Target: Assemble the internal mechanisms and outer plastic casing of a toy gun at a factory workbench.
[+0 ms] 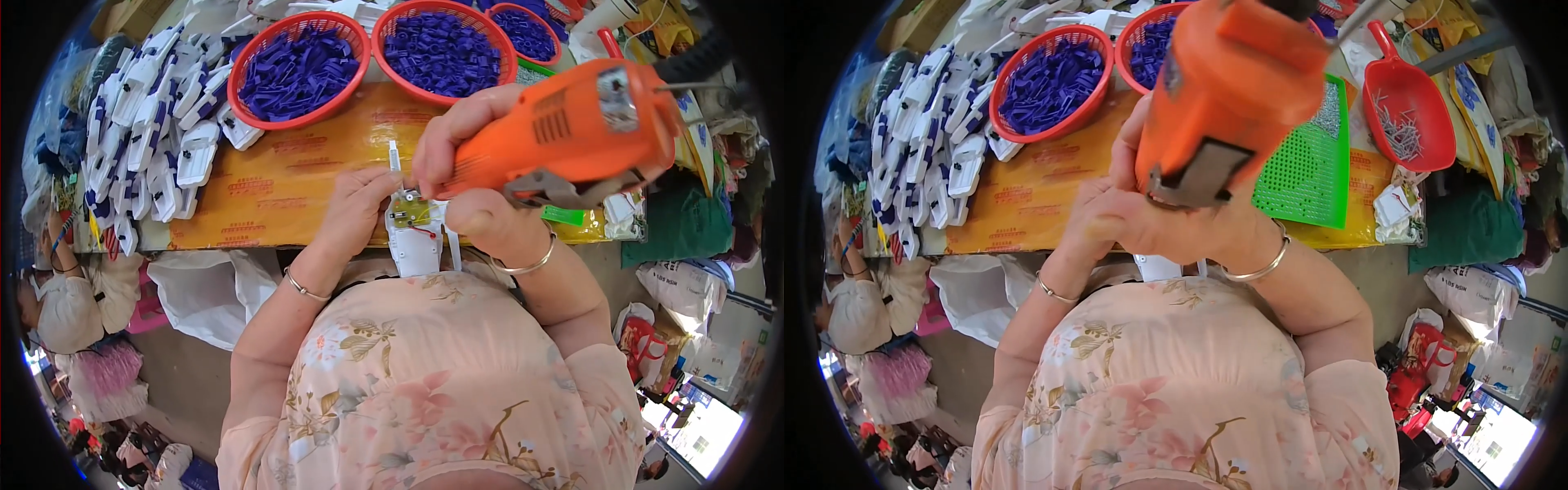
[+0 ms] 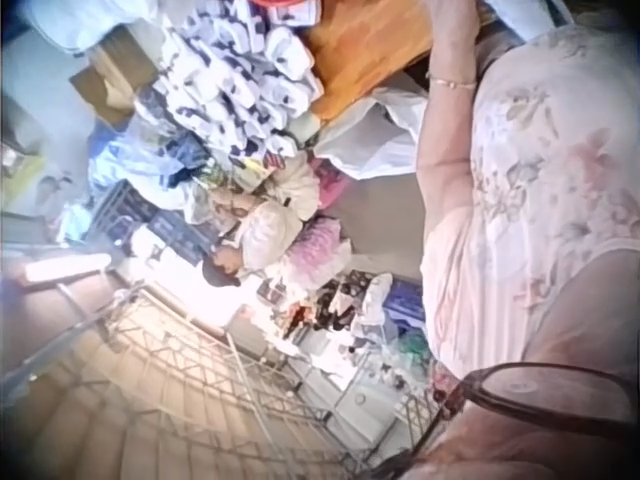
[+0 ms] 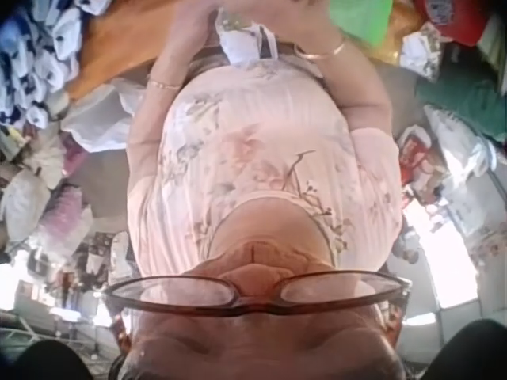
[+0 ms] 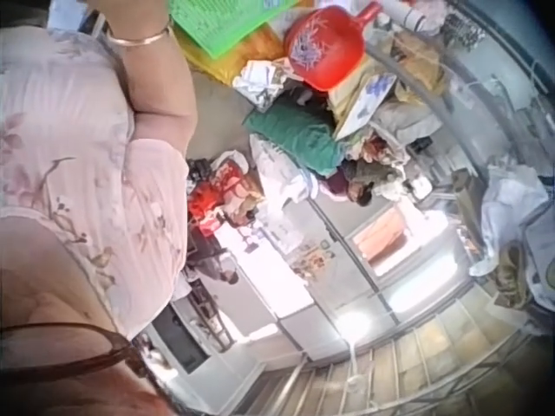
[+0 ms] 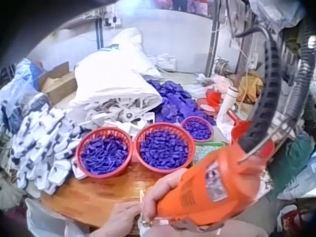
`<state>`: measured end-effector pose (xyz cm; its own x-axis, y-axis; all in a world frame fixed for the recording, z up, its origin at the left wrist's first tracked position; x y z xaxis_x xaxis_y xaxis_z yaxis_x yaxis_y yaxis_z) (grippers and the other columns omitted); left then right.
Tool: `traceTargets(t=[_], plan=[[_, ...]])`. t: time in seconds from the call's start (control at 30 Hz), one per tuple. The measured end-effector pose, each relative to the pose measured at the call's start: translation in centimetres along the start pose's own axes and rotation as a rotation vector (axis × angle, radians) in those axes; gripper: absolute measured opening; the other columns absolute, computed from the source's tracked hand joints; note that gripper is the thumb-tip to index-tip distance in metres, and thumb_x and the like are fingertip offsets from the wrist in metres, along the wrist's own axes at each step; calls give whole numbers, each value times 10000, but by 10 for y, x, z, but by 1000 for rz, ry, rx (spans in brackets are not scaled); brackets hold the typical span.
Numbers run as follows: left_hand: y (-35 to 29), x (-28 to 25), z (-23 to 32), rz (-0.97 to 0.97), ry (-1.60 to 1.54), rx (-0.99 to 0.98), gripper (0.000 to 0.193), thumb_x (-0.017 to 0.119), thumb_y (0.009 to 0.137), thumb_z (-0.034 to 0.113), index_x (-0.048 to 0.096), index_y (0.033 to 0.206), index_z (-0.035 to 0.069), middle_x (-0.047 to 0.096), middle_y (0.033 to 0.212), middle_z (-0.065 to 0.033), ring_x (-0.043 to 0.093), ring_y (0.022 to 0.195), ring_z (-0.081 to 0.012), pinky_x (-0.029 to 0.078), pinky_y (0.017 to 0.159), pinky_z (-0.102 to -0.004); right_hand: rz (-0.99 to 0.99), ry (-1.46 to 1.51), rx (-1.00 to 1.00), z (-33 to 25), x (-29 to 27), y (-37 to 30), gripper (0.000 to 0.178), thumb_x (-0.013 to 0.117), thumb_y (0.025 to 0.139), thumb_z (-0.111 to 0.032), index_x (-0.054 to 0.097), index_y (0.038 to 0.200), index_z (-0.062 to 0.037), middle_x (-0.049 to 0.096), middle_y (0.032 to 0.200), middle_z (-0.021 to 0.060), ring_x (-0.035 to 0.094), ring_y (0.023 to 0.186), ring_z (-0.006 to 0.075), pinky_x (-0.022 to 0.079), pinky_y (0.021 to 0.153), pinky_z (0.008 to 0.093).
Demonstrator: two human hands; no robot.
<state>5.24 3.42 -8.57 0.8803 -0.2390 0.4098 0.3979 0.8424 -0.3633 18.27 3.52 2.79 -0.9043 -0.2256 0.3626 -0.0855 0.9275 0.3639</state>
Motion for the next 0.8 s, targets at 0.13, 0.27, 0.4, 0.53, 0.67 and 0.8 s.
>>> traceTargets(t=[0.13, 0.27, 0.4, 0.53, 0.67, 0.8], plan=[[1, 0, 6, -65, 70, 140, 222, 547, 906, 167, 668, 882, -18, 640, 777, -19, 547, 621, -49, 422, 532, -191, 14, -24, -25, 9, 1, 3, 590, 865, 633, -399, 473, 870, -27, 557, 724, 58, 566, 631, 158, 478, 560, 258], [-1, 0, 4, -56, 8, 52, 223, 543, 910, 164, 668, 884, -19, 642, 783, -18, 546, 627, -47, 422, 533, -192, 24, -84, -58, 11, -2, 3, 584, 854, 651, -401, 462, 877, -31, 553, 728, 54, 562, 639, 153, 475, 556, 259], [0, -2, 3, -58, 62, 100, 219, 545, 908, 160, 671, 867, -14, 639, 770, -12, 531, 615, -42, 410, 530, -187, -12, -128, -23, 8, 1, 3, 586, 840, 674, -392, 443, 921, -38, 546, 749, 53, 558, 648, 149, 475, 562, 261], [2, -3, -1, -46, 66, 70, 217, 546, 904, 162, 673, 835, -1, 617, 721, 9, 494, 577, -32, 378, 510, -181, -56, -155, -19, 10, 0, 2, 588, 837, 683, -379, 430, 942, -42, 544, 762, 53, 555, 646, 147, 477, 571, 264], [2, 0, 2, -40, 75, 69, 220, 548, 901, 167, 673, 812, 8, 597, 689, 22, 467, 557, -27, 348, 488, -185, -59, -149, -38, 11, -1, 0, 570, 840, 688, -352, 430, 936, -43, 549, 765, 54, 558, 658, 147, 479, 580, 265], [6, -3, -4, 32, 36, 29, 227, 545, 896, 161, 677, 788, 11, 587, 662, 26, 458, 552, -27, 340, 477, -190, -98, -179, -81, 17, -1, -1, 519, 834, 708, -282, 435, 941, -45, 554, 767, 55, 558, 665, 142, 481, 589, 264]])
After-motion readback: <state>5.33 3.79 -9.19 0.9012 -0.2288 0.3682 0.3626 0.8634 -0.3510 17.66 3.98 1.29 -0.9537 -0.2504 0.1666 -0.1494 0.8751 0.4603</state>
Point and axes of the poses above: each hand's wrist, its own y-axis towards the middle knuckle, its own x-axis out of the palm, z = x × y, the point moved 4 cm from there along y, towards the middle knuckle
